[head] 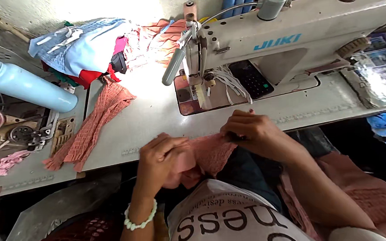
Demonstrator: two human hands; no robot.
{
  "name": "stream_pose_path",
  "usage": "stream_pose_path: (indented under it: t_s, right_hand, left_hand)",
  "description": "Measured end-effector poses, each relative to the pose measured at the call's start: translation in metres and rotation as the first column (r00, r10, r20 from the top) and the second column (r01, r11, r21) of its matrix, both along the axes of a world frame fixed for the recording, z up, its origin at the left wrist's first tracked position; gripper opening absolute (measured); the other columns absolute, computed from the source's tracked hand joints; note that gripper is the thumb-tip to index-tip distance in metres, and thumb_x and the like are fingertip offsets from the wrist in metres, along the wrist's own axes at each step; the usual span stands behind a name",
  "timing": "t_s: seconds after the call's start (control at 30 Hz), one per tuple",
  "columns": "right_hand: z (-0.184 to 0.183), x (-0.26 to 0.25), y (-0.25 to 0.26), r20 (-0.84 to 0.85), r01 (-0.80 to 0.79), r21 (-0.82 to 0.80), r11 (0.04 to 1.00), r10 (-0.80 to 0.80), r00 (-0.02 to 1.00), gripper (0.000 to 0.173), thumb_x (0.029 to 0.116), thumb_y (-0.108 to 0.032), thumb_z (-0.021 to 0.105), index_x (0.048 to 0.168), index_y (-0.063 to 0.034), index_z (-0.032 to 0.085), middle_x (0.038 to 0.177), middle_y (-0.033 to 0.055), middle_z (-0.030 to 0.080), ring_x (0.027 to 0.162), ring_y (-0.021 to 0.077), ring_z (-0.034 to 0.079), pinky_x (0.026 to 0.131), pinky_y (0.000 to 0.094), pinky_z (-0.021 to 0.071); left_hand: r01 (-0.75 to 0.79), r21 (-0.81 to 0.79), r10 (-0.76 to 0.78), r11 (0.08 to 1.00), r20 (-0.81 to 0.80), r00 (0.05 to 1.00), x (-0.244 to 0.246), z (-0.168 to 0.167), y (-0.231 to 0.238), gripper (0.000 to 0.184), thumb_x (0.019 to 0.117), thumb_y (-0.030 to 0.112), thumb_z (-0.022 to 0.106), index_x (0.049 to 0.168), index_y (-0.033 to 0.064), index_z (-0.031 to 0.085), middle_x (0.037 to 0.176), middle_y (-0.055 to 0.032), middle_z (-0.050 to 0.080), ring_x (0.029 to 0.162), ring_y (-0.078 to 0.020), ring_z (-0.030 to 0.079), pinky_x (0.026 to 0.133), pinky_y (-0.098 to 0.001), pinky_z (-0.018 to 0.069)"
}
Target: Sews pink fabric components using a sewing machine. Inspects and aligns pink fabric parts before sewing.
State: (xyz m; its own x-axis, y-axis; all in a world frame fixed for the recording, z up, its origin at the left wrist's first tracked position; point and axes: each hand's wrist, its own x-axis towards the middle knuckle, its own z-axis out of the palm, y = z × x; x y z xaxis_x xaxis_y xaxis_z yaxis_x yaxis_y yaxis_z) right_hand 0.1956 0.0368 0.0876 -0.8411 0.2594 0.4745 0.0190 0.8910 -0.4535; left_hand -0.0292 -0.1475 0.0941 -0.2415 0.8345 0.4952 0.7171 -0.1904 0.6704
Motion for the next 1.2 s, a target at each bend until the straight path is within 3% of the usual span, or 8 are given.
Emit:
stream_pose_path:
  t_s: [0.17, 0.33, 0.47, 0.53, 0.7, 0.83, 1.03, 1.2]
  right_hand:
    - [0.005, 0.009, 0.008, -0.038, -0.008, -0.115, 0.993, 0.004, 0.999, 0.012, 0.0897, -0.02, 0.07, 0.091, -0.0079, 0.074, 0.08, -0.0017, 0.065, 0.075, 0.0023, 0.058, 0.067, 0.0143, 0.0473]
    - [0.02, -0.066, -0.041, -0.226, -0.189, -0.054, 0.981, 0.172, 0.959, 0.007, 0.0824, -0.008, 0.074, 0.087, -0.0036, 0.072, 0.075, 0.0045, 0.066, 0.071, 0.0129, 0.064, 0.061, 0.0245, 0.0512]
    - [0.037, -0.109, -0.069, -0.364, -0.297, 0.017, 0.955, 0.283, 0.888, 0.006, 0.0855, -0.003, 0.07, 0.091, -0.0016, 0.072, 0.073, 0.006, 0.062, 0.069, 0.0168, 0.061, 0.056, 0.0265, 0.0466]
    - [0.037, -0.112, -0.071, -0.399, -0.299, -0.026, 0.954, 0.264, 0.878, 0.009, 0.0894, -0.003, 0.068, 0.095, -0.0002, 0.073, 0.077, 0.0069, 0.065, 0.073, 0.0157, 0.063, 0.061, 0.0252, 0.0499]
    - [-0.011, -0.091, -0.07, -0.151, -0.37, -0.383, 0.846, 0.337, 0.929, 0.014, 0.0978, -0.007, 0.062, 0.101, -0.0011, 0.074, 0.086, 0.0056, 0.073, 0.075, 0.0079, 0.068, 0.071, 0.0233, 0.0575]
    - [-0.09, -0.09, -0.104, 0.33, -0.281, -0.564, 0.776, 0.524, 0.785, 0.019, 0.0999, -0.01, 0.061, 0.103, 0.0054, 0.072, 0.094, 0.0232, 0.072, 0.089, 0.0384, 0.071, 0.081, 0.0578, 0.0549]
    - [-0.145, -0.129, -0.15, 0.573, -0.197, -0.238, 0.951, 0.301, 0.762, 0.026, 0.0988, 0.005, 0.049, 0.117, 0.0101, 0.066, 0.127, 0.0293, 0.064, 0.119, 0.0465, 0.063, 0.092, 0.0577, 0.0545]
    - [-0.153, -0.195, -0.135, 0.783, -0.078, -0.369, 0.926, 0.354, 0.512, 0.038, 0.1067, -0.01, 0.049, 0.135, 0.0138, 0.055, 0.144, 0.036, 0.05, 0.137, 0.0522, 0.046, 0.11, 0.0678, 0.0363]
  left_hand:
    - [-0.224, -0.048, 0.217, 0.973, -0.125, 0.968, -0.034, 0.016, -0.051, 0.029, 0.0985, 0.034, 0.067, 0.095, 0.0075, 0.078, 0.086, 0.0018, 0.072, 0.085, 0.0028, 0.062, 0.08, -0.014, 0.0494]
    - [-0.28, -0.132, 0.227, 0.951, -0.319, 0.92, -0.013, 0.042, -0.062, 0.061, 0.0964, 0.058, 0.061, 0.128, 0.006, 0.069, 0.148, -0.0144, 0.056, 0.148, -0.032, 0.039, 0.123, -0.0586, 0.0212]
    - [-0.216, 0.012, 0.214, 0.976, -0.183, 0.959, -0.001, 0.035, -0.054, 0.038, 0.0955, 0.037, 0.07, 0.118, 0.0065, 0.071, 0.097, 0.0012, 0.073, 0.091, 0.0043, 0.064, 0.085, -0.0142, 0.0515]
    - [-0.321, 0.064, 0.327, 0.945, -0.168, 0.93, -0.018, 0.037, -0.069, 0.019, 0.0968, 0.022, 0.07, 0.104, 0.0057, 0.076, 0.088, 0.0007, 0.071, 0.081, 0.0035, 0.062, 0.073, -0.0128, 0.0503]
    - [-0.923, 0.137, 0.93, 0.36, -0.128, 0.344, -0.056, 0.062, -0.127, 0.029, 0.1023, 0.015, 0.061, 0.106, -0.0131, 0.065, 0.09, -0.0134, 0.064, 0.081, -0.0058, 0.059, 0.075, -0.0209, 0.0492]
    - [-0.995, 0.101, 0.994, -0.02, -0.103, -0.031, -0.061, 0.071, -0.134, 0.031, 0.1041, 0.015, 0.054, 0.099, -0.0139, 0.065, 0.088, -0.0161, 0.063, 0.081, -0.0136, 0.058, 0.077, -0.0283, 0.0483]
    - [-0.898, 0.07, 0.89, 0.435, -0.182, 0.417, -0.064, 0.046, -0.125, 0.035, 0.1056, 0.019, 0.055, 0.125, -0.0088, 0.063, 0.117, -0.0203, 0.067, 0.106, -0.0126, 0.064, 0.093, -0.0266, 0.0508]
    - [-0.855, -0.119, 0.828, 0.505, -0.213, 0.519, -0.056, 0.015, -0.116, 0.031, 0.1024, 0.013, 0.048, 0.122, -0.0077, 0.061, 0.106, -0.0229, 0.065, 0.094, -0.021, 0.061, 0.083, -0.0366, 0.0485]
